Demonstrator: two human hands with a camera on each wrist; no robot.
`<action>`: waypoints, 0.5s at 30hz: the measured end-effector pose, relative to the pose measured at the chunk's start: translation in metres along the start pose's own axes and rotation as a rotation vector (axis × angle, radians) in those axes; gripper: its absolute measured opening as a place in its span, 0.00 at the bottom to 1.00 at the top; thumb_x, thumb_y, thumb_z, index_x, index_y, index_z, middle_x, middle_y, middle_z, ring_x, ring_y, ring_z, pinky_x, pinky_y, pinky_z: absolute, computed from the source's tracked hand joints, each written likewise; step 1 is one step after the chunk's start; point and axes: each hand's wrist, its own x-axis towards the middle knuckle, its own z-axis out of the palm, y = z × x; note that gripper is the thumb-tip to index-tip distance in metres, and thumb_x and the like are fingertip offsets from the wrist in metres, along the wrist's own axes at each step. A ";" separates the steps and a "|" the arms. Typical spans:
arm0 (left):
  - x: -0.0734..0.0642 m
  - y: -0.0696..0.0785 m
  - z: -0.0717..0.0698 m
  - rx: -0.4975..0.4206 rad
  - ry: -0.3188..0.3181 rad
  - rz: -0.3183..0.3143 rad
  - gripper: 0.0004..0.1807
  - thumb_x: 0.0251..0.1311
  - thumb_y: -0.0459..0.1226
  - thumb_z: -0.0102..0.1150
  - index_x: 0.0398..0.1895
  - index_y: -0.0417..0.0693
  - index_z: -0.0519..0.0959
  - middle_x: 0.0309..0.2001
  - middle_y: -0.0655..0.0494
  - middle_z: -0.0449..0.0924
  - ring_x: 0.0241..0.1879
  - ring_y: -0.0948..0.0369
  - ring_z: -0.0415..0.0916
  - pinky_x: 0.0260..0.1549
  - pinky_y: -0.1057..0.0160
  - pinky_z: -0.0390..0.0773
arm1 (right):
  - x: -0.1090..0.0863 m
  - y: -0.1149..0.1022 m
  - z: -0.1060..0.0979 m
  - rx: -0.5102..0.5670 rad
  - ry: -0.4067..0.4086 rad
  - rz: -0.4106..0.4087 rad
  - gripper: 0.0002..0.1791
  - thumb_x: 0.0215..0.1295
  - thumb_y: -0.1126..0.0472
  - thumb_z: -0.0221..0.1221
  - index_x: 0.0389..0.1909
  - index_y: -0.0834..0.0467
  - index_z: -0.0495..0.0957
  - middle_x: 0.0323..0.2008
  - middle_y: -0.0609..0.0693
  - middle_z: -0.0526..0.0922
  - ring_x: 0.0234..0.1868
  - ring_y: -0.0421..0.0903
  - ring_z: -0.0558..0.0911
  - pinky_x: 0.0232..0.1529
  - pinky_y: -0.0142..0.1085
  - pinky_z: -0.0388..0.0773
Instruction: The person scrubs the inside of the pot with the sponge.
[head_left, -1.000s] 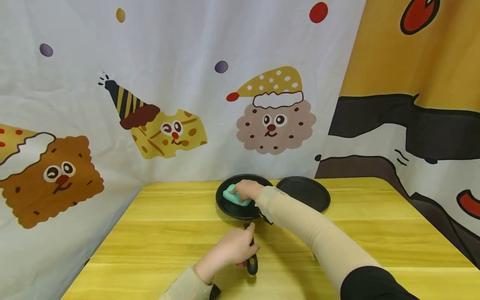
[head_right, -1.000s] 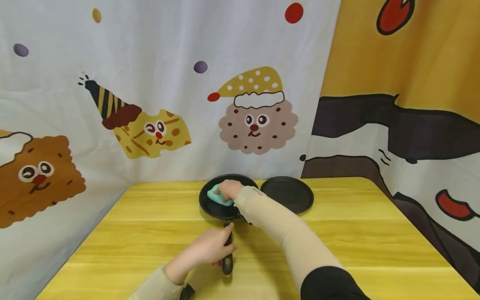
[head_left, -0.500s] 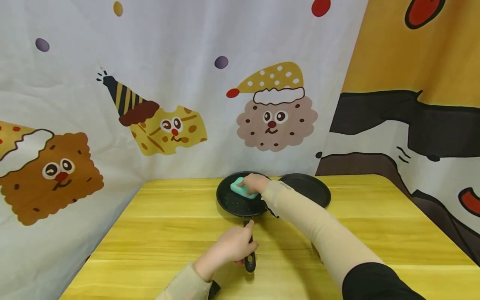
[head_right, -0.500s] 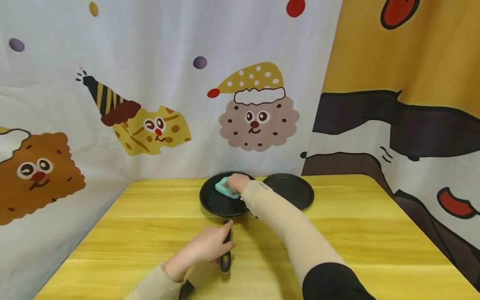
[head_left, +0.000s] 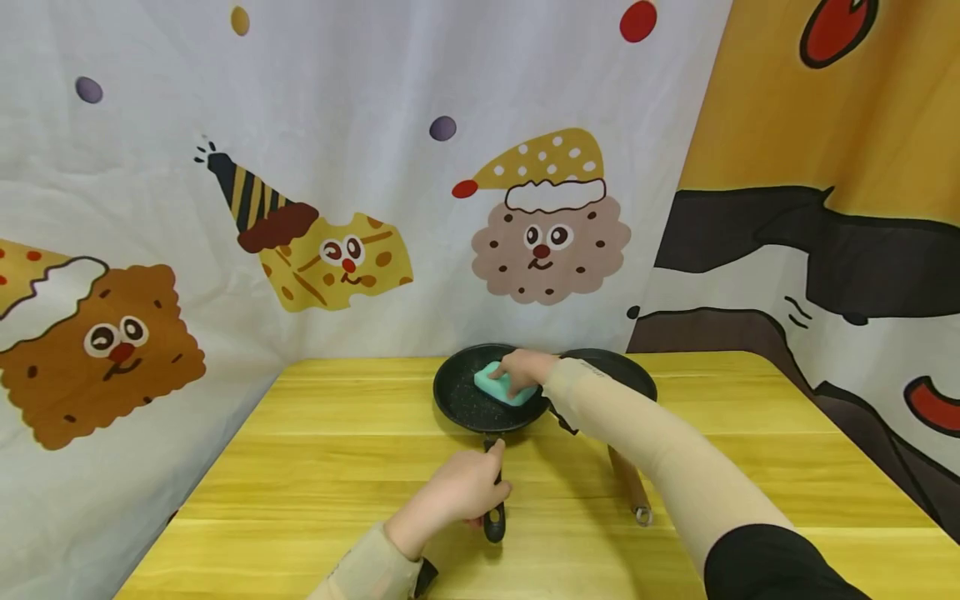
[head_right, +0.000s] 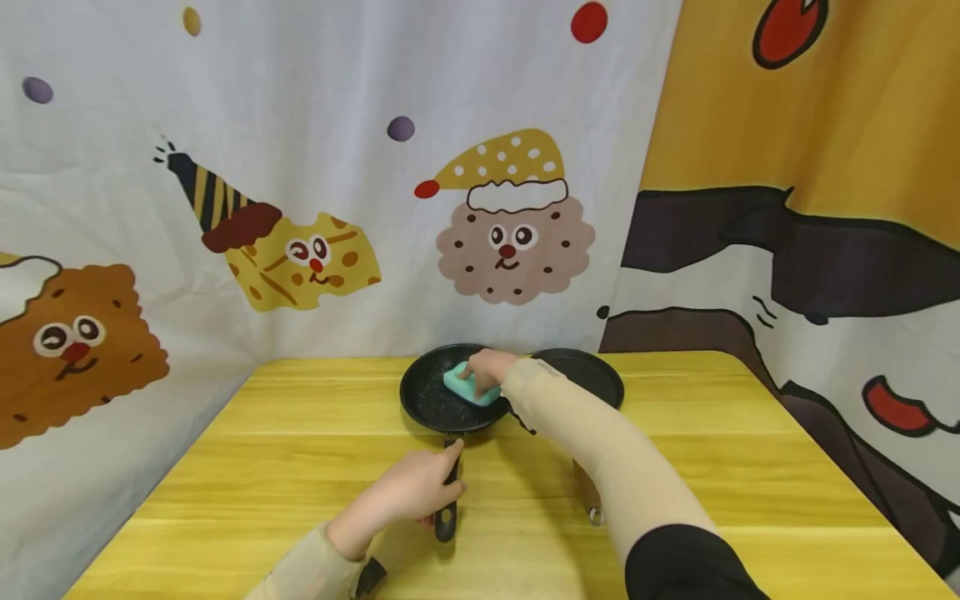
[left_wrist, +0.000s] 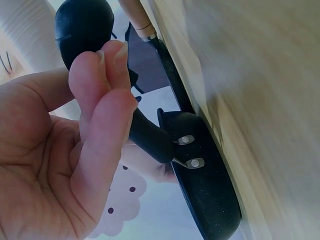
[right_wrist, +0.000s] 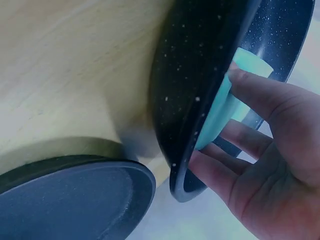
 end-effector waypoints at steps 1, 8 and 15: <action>0.000 0.000 -0.001 -0.002 -0.001 -0.002 0.34 0.66 0.40 0.55 0.70 0.30 0.60 0.05 0.64 0.68 0.03 0.69 0.67 0.12 0.71 0.70 | -0.002 0.000 0.000 -0.003 0.003 -0.008 0.34 0.60 0.54 0.68 0.68 0.39 0.69 0.70 0.52 0.64 0.60 0.50 0.73 0.42 0.37 0.73; -0.001 0.000 -0.003 0.008 -0.008 0.008 0.33 0.67 0.40 0.54 0.70 0.30 0.60 0.05 0.64 0.68 0.04 0.68 0.69 0.13 0.72 0.70 | -0.011 0.001 0.006 0.017 -0.026 -0.053 0.34 0.59 0.55 0.68 0.67 0.37 0.69 0.70 0.51 0.65 0.48 0.45 0.77 0.31 0.33 0.70; -0.003 0.001 -0.004 0.000 -0.025 0.005 0.33 0.68 0.40 0.54 0.71 0.31 0.59 0.06 0.63 0.68 0.06 0.65 0.72 0.14 0.72 0.71 | -0.026 -0.006 0.009 -0.027 -0.010 -0.170 0.33 0.58 0.56 0.70 0.65 0.41 0.72 0.66 0.49 0.70 0.58 0.46 0.75 0.37 0.31 0.74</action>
